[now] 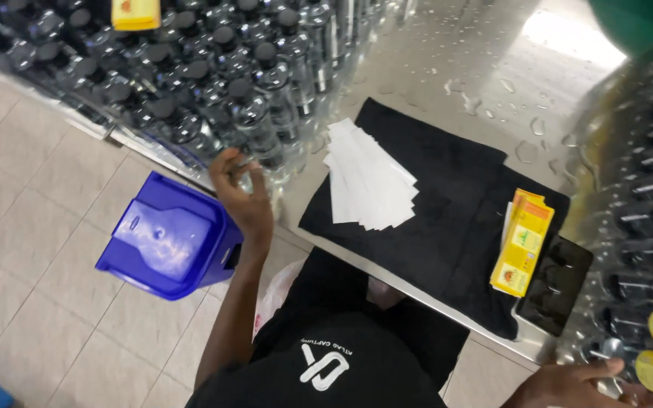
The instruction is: Manually applying adhesive labels to clear plastic bottles at a production table.
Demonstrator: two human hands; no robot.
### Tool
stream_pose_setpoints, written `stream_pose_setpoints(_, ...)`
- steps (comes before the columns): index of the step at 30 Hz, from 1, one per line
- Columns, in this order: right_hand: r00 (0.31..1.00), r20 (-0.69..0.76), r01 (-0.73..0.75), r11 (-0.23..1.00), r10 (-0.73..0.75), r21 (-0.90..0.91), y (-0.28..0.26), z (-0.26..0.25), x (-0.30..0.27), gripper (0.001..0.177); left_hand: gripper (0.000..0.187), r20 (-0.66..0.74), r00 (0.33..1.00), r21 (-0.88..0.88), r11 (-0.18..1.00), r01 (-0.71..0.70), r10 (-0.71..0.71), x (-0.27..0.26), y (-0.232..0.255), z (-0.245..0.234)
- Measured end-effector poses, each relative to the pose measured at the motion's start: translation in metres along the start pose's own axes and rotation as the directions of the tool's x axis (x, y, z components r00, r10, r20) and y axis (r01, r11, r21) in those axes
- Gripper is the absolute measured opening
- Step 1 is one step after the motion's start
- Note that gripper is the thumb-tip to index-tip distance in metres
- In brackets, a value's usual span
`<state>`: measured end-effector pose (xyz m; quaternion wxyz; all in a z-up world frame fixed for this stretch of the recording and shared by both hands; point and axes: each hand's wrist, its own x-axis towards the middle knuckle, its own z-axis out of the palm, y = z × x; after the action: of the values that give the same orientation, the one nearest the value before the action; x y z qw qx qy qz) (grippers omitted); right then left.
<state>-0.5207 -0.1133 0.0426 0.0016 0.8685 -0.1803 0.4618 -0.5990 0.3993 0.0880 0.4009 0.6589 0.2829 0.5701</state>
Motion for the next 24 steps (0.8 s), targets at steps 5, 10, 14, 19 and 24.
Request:
stream_pose_setpoints(5, 0.98, -0.197, 0.117, 0.897, -0.034, 0.426, 0.018, 0.039, 0.006, 0.058, 0.03, -0.041, 0.95, 0.084, 0.948, -0.306, 0.31, -0.004, -0.024, 0.011)
stream_pose_setpoints(10, 0.987, -0.159, 0.068, 0.886, 0.007, 0.46, 0.024, 0.049, 0.005, 0.059, 0.031, -0.057, 0.921, 0.141, 0.917, -0.374, 0.385, -0.001, -0.028, 0.02)
stream_pose_setpoints(14, 0.989, -0.141, 0.039, 0.881, 0.031, 0.472, 0.031, 0.05, -0.001, 0.06, 0.022, -0.037, 0.922, 0.126, 0.917, -0.378, 0.385, -0.008, -0.015, 0.028)
stream_pose_setpoints(19, 0.98, -0.197, 0.112, 0.903, -0.03, 0.415, -0.007, 0.01, 0.004, 0.057, 0.018, 0.578, 0.807, -0.035, 0.992, -0.125, 0.122, -0.037, 0.015, 0.031)
stream_pose_setpoints(24, 0.949, -0.195, 0.315, 0.728, -0.248, 0.609, -0.085, -0.02, 0.003, 0.03, 0.024, 0.697, 0.698, -0.027, 0.979, -0.204, 0.165, -0.046, 0.014, 0.041)
